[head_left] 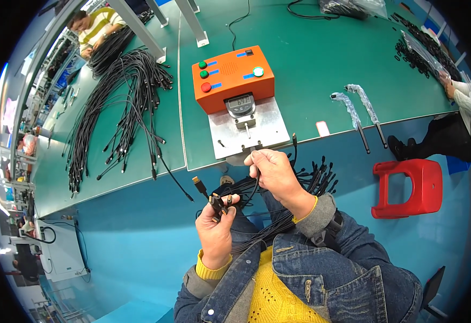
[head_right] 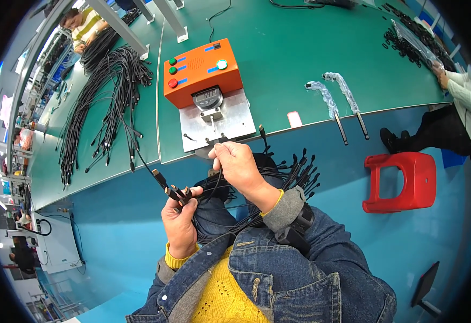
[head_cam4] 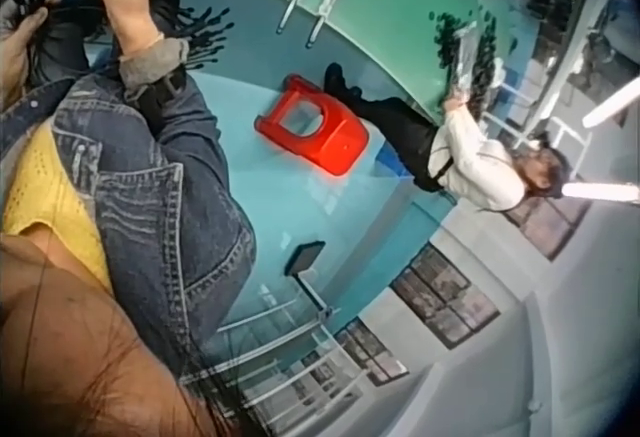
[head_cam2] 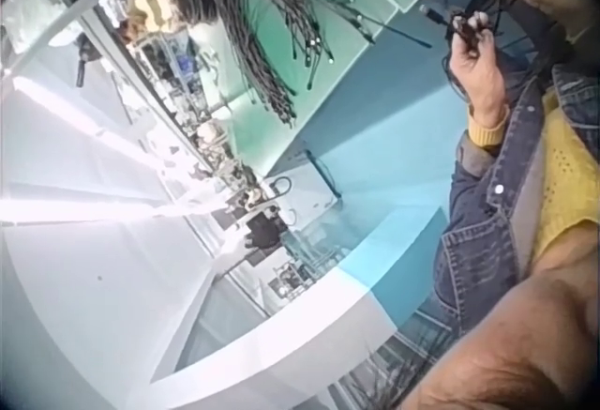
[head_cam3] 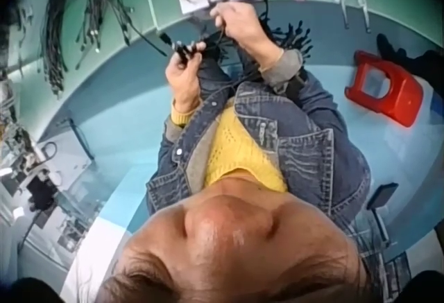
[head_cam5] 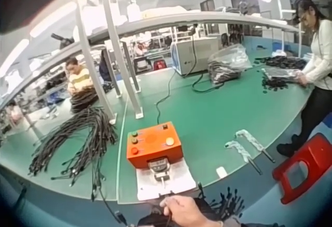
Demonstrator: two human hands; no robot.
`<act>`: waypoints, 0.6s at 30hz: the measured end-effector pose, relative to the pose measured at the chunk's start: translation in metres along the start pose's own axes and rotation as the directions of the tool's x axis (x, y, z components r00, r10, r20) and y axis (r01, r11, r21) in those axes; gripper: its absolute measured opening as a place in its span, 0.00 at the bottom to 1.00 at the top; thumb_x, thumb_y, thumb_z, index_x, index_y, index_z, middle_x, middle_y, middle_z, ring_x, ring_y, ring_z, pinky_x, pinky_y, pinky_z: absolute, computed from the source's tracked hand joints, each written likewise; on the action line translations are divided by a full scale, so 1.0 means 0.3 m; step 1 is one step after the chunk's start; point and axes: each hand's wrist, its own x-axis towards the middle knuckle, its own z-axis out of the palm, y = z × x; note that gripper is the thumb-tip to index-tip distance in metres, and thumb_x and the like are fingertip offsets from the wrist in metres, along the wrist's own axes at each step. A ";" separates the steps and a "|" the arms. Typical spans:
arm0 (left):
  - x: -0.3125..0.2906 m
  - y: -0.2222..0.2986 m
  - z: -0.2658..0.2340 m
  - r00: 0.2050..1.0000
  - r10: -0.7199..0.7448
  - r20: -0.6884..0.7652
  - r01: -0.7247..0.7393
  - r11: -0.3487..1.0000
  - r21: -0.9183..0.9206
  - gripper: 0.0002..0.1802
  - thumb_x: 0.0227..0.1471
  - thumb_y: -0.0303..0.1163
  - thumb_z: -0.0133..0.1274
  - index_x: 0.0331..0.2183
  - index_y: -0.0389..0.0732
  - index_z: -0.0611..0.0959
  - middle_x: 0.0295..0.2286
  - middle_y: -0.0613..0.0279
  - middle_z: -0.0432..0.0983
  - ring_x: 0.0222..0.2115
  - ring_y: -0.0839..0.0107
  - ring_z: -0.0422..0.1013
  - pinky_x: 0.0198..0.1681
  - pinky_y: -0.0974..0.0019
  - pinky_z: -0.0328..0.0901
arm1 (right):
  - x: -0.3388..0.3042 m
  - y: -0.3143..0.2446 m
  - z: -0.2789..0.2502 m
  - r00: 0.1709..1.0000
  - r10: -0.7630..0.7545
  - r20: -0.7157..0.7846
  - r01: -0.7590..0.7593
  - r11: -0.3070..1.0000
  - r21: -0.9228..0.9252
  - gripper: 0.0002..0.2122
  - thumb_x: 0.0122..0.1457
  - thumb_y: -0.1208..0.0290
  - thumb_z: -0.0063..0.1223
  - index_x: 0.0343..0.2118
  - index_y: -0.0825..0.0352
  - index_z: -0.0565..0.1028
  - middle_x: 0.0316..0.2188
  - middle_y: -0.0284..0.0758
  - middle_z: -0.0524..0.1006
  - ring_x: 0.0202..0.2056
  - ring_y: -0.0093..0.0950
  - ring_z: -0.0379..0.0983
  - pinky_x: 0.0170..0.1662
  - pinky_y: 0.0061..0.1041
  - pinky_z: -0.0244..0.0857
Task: Processing a bundle of black wire harnesses by inserting connectors into a testing machine at a factory workbench.
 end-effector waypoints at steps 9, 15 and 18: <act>-0.004 0.000 0.004 1.000 -0.023 0.013 0.024 0.999 -0.037 0.12 0.43 0.15 0.45 0.34 0.34 0.74 0.30 0.57 0.73 0.33 0.71 0.68 0.40 0.71 0.61 | -0.001 -0.004 0.000 1.000 0.022 0.006 -0.022 1.000 0.019 0.11 0.57 0.67 0.38 0.26 0.70 0.69 0.15 0.27 0.67 0.12 0.11 0.54 0.14 0.09 0.48; -0.004 -0.007 0.010 1.000 0.001 0.023 0.000 0.998 -0.060 0.11 0.43 0.15 0.45 0.33 0.34 0.74 0.29 0.58 0.72 0.32 0.72 0.68 0.40 0.71 0.61 | -0.009 -0.004 -0.003 0.999 0.031 0.012 -0.031 0.999 0.036 0.11 0.57 0.67 0.38 0.27 0.69 0.69 0.15 0.27 0.66 0.12 0.10 0.54 0.13 0.09 0.47; -0.008 -0.007 0.008 1.000 0.002 0.026 0.000 0.998 -0.067 0.11 0.43 0.15 0.46 0.33 0.34 0.73 0.30 0.57 0.72 0.32 0.72 0.68 0.40 0.71 0.61 | -0.021 0.005 -0.005 0.999 0.041 0.012 -0.041 0.999 0.031 0.11 0.57 0.67 0.37 0.26 0.69 0.69 0.14 0.26 0.66 0.12 0.10 0.54 0.13 0.10 0.47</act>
